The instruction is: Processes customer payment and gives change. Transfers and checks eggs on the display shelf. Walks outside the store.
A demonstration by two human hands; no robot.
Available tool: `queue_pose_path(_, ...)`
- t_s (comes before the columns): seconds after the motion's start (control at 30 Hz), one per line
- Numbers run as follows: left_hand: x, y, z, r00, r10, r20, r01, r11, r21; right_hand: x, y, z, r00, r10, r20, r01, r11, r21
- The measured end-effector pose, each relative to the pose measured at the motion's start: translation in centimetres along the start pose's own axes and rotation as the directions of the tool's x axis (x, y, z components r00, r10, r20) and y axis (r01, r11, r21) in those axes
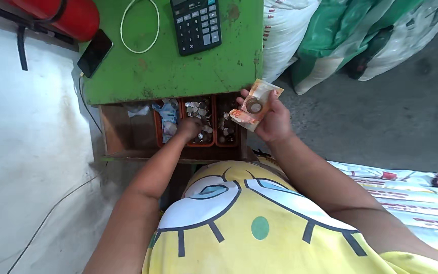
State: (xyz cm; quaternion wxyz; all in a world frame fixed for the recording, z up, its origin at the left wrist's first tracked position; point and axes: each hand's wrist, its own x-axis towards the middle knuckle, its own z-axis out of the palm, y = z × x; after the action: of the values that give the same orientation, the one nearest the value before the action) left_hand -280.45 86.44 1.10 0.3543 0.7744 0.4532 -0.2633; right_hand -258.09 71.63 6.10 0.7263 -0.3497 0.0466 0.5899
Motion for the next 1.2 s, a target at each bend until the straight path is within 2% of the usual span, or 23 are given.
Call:
queue_pose_path(0.07,-0.1,0.5,0.7,0.998,0.069,-0.005,-0.069,0.996,0.048,0.1,0.0,-0.4,1.0,-0.01,0.002,0.01,1.0,0.019)
queue_pose_path(0.17,0.0,1.3,1.7,0.986,0.161,0.034,-0.164,0.949,0.269,0.3,0.0,-0.4,0.999,-0.011,0.031,0.009,0.999,0.048)
queue_pose_path(0.23,0.1,1.5,1.7,0.985,0.164,0.061,-0.175,0.939,0.295,0.1,0.0,0.0,0.999,0.008,0.04,-0.011,0.998,0.068)
queue_pose_path(0.3,0.2,1.1,1.2,0.987,0.146,0.062,-0.156,0.956,0.246,-0.1,0.2,0.4,0.998,0.035,0.045,-0.038,0.996,0.075)
queue_pose_path(0.37,-0.5,1.3,-0.3,0.99,0.138,0.007,-0.138,0.985,0.108,-0.4,0.3,0.5,0.996,0.069,0.055,-0.073,0.995,0.073)
queue_pose_path(0.47,-3.6,3.7,-3.7,0.989,0.117,-0.087,-0.13,0.976,-0.176,-0.6,0.7,0.6,0.991,0.131,0.038,-0.131,0.991,0.021)
queue_pose_path(0.57,-7.2,6.7,-6.1,0.972,0.163,-0.169,-0.227,0.843,-0.487,-0.6,1.5,0.6,0.981,0.187,0.053,-0.186,0.982,-0.031)
queue_pose_path(0.67,-9.5,8.7,-7.1,0.934,0.293,-0.203,-0.354,0.688,-0.634,-0.7,2.1,1.4,0.971,0.229,0.066,-0.224,0.972,-0.074)
queue_pose_path(0.73,-9.9,9.1,-7.9,0.926,0.308,-0.218,-0.376,0.698,-0.61,-0.8,2.2,2.1,0.967,0.249,0.048,-0.245,0.966,-0.084)
queue_pose_path(0.8,-9.5,8.4,-8.6,0.929,0.261,-0.262,-0.365,0.762,-0.535,-0.7,2.2,2.1,0.956,0.282,0.077,-0.277,0.958,-0.067)
queue_pose_path(0.87,-8.5,6.7,-9.0,0.951,0.172,-0.255,-0.277,0.838,-0.47,-0.6,1.8,1.7,0.954,0.285,0.091,-0.281,0.958,-0.05)
queue_pose_path(0.93,-6.8,4.6,-8.9,0.979,0.074,-0.191,-0.145,0.911,-0.387,-0.8,1.0,1.1,0.961,0.261,0.086,-0.258,0.965,-0.054)
queue_pose_path(1.0,-4.8,2.4,-8.0,0.99,-0.009,-0.143,-0.027,0.969,-0.247,-0.9,0.1,0.6,0.974,0.219,0.054,-0.217,0.975,-0.046)
queue_pose_path(1.1,-2.2,0.4,-5.9,0.985,-0.083,-0.149,0.068,0.993,-0.101,-1.0,-1.4,-0.1,0.988,0.153,0.032,-0.153,0.988,0.007)
queue_pose_path(1.2,-0.1,-0.3,-3.8,0.986,-0.059,-0.155,0.06,0.998,-0.001,-1.0,-2.8,-0.6,0.997,0.079,0.013,-0.08,0.996,0.05)
